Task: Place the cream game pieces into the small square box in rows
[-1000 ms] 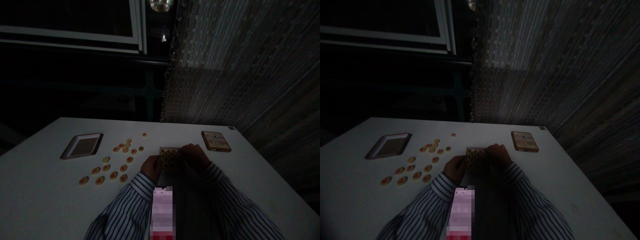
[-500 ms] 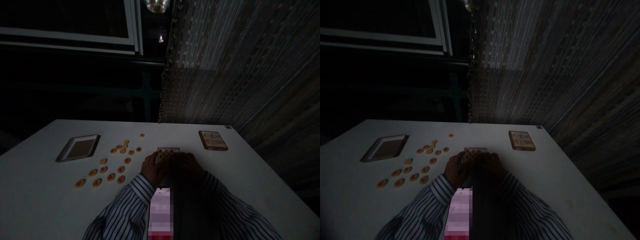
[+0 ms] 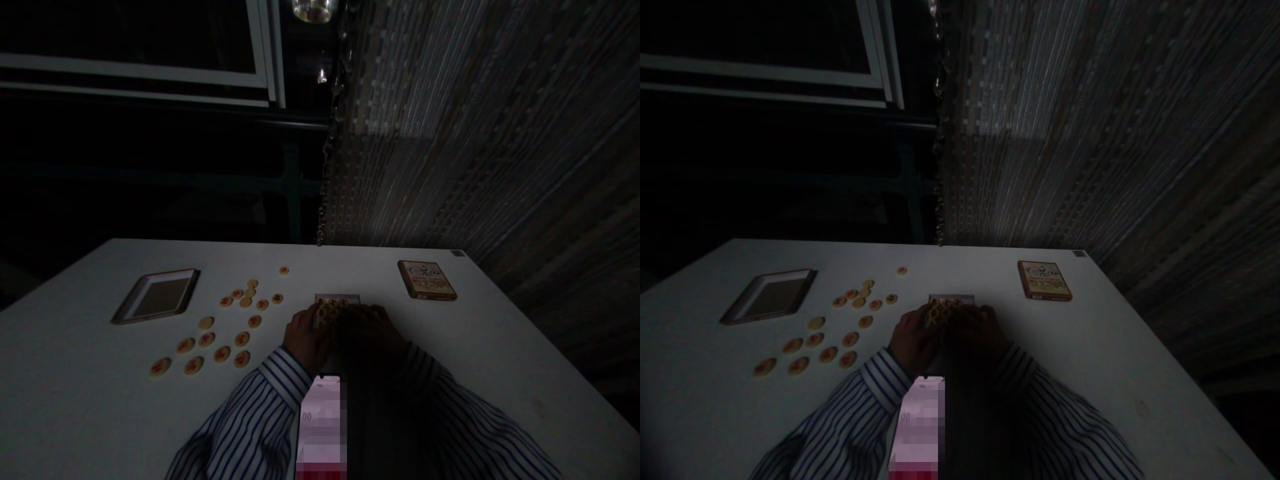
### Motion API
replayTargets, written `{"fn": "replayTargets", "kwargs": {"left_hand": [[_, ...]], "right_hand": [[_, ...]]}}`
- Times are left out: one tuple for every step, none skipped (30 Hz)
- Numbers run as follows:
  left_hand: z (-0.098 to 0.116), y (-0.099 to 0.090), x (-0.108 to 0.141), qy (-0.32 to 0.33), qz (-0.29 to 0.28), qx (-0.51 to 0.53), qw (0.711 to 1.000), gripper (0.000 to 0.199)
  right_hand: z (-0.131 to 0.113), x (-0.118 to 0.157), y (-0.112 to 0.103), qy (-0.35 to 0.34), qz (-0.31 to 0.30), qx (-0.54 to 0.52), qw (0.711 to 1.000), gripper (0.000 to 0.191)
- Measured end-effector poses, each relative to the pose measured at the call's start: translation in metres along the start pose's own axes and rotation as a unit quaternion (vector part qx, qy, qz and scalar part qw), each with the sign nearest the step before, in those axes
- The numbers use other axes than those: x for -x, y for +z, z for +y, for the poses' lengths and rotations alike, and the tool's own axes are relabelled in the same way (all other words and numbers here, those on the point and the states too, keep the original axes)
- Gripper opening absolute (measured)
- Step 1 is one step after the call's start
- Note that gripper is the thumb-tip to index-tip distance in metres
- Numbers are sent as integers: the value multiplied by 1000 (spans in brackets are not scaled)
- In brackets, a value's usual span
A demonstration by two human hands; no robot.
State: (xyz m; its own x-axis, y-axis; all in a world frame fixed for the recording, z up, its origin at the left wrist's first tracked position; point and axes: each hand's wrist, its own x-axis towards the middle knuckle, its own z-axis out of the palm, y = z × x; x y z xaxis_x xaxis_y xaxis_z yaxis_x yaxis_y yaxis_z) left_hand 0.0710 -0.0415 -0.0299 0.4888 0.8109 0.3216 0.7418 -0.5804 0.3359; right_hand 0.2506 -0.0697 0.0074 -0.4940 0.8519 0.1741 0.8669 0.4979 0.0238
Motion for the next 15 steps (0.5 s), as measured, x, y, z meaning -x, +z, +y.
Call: {"fn": "replayTargets", "kwargs": {"left_hand": [[0, 0, 0, -2, 1, 0, 1000, 31], [0, 0, 0, -2, 2, 0, 1000, 31], [1, 0, 0, -1, 2, -1, 1000, 31], [0, 1, 0, -1, 2, -1, 1000, 30], [0, 1, 0, 1, 2, -1, 1000, 30], [0, 1, 0, 2, 4, -1, 1000, 29], [0, 1, 0, 3, 7, -1, 1000, 29], [0, 1, 0, 5, 8, 0, 1000, 29], [0, 1, 0, 7, 10, -1, 1000, 30], [0, 1, 0, 9, 12, -1, 1000, 30], [0, 1, 0, 11, 14, -2, 1000, 30], [0, 0, 0, 13, 17, -4, 1000, 29], [0, 1, 0, 15, 20, -5, 1000, 28], [-1, 1, 0, 17, 23, -5, 1000, 28], [-1, 1, 0, 20, 26, -6, 999, 29]], "right_hand": [[0, 0, 0, 0, 0, 0, 1000, 33], [0, 0, 0, 0, -1, -1, 1000, 33], [1, 0, 0, 0, -2, -2, 1000, 33], [1, 1, 0, 1, -4, -3, 1000, 32], [0, 1, 0, 2, -6, -4, 1000, 32], [0, 0, -1, 4, -6, -4, 1000, 31], [0, 0, -1, 5, -6, -4, 1000, 31], [0, 0, -1, 6, -6, -2, 1000, 31], [0, 0, -1, 6, -6, -1, 1000, 31], [-1, 0, -1, 8, -5, 0, 1000, 31], [-1, -1, -1, 8, -3, 1, 1000, 32], [-1, -1, 0, 6, 0, 1, 1000, 32], [-1, 0, 0, 5, 4, 2, 1000, 32], [-1, 0, 0, 4, 9, 3, 1000, 32], [-1, 0, 1, 3, 15, 4, 1000, 33]]}}
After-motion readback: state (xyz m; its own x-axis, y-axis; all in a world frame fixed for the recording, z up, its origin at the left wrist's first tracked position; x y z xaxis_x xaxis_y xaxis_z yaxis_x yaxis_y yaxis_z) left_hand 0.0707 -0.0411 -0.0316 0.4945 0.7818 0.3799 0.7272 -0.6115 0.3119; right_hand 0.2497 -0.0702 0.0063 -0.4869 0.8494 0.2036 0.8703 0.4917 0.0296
